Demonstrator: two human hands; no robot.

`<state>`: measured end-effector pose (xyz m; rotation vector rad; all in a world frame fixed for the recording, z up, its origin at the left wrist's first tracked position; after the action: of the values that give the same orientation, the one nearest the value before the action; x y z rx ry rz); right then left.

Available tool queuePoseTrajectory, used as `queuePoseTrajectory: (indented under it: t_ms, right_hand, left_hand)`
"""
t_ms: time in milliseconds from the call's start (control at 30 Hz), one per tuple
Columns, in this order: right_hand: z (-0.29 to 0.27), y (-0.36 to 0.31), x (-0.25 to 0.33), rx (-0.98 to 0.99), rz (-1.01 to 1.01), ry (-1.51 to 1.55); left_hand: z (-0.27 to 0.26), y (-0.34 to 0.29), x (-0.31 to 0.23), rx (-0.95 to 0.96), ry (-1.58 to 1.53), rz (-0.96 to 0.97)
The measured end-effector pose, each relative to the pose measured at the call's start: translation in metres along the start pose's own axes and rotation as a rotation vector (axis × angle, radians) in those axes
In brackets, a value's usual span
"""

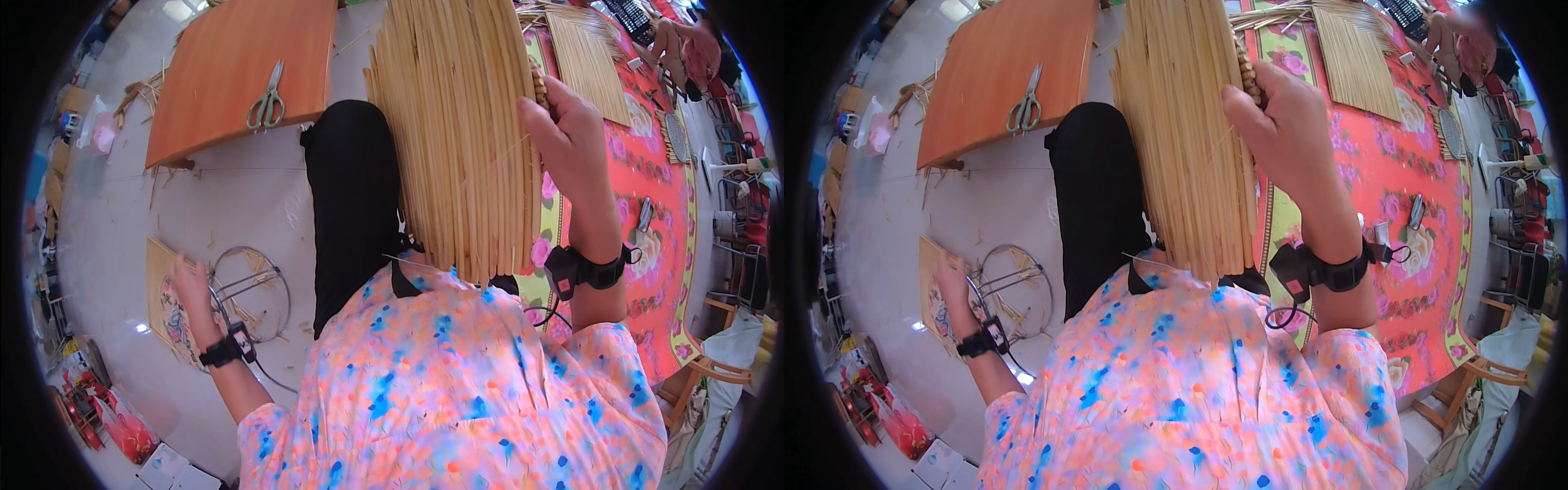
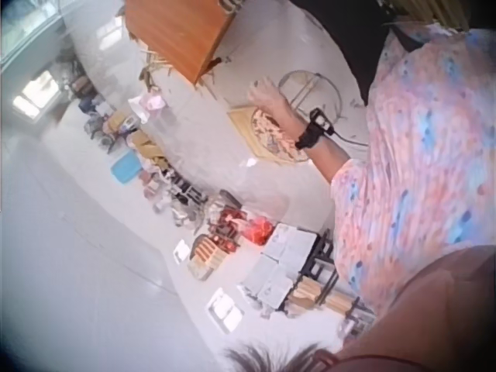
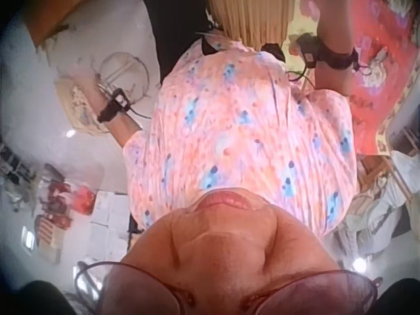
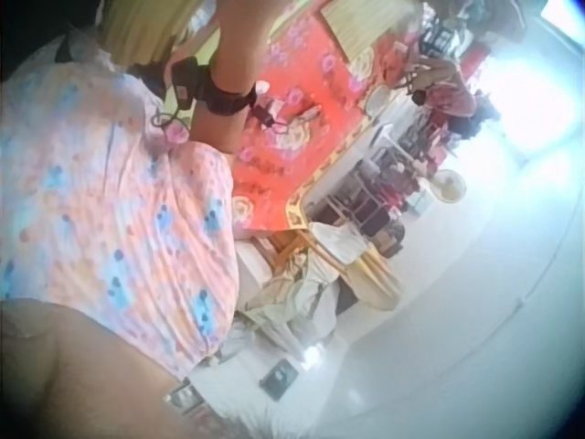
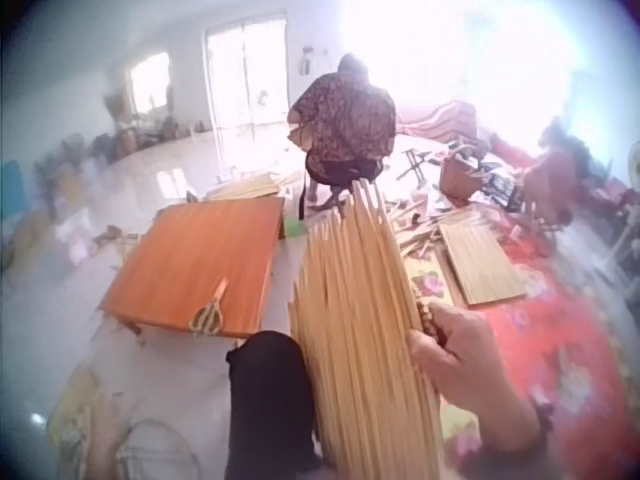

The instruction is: The person weaves a bundle of bamboo sticks using a thin string and a needle-like tool. They repeatedly thread the string through the sticks and use scissors to trim excess string.

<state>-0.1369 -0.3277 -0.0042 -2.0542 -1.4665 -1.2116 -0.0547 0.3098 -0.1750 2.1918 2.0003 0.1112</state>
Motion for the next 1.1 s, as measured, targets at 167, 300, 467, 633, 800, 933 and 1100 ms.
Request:
queuePoseTrajectory:
  t_ms: [167,300,467,633,800,933,1100]
  right_hand:
    - [-0.003,-0.005,0.002,0.003,0.066,-0.023]
    - [0.004,-0.004,0.005,0.031,0.09,0.012]
    - [0.005,-0.004,0.008,0.025,0.05,0.02]
    - [0.013,-0.005,0.014,0.08,0.13,0.074]
    - [0.028,-0.004,0.035,0.107,0.07,-0.046]
    - [0.027,-0.01,0.056,0.013,0.009,-0.118]
    - [0.026,-0.014,0.066,0.006,-0.038,-0.137]
  left_hand:
    - [-0.064,0.025,-0.323,0.153,-0.835,0.724]
    - [-0.059,-0.001,-0.428,0.158,-1.013,0.967]
    - [-0.034,-0.001,-0.454,0.072,-0.967,0.821]
    - [-0.033,0.006,-0.453,0.139,-1.026,0.767]
    - [-0.071,0.037,-0.415,0.123,-1.226,0.666]
    - [-0.153,0.049,-0.401,-0.161,-1.131,0.835]
    - [-0.194,0.041,-0.424,-0.346,-0.862,0.98]
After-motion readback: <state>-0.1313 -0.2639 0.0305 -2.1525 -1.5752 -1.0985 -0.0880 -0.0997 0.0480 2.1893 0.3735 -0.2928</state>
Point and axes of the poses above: each hand's wrist, its own y-axis towards the middle knuckle, its own z-axis out of the palm, x = y × z, the point moved 10 cm from there along y, towards the middle knuckle, and after that the axes turned 11 degrees about z, right-handed, at the moved point
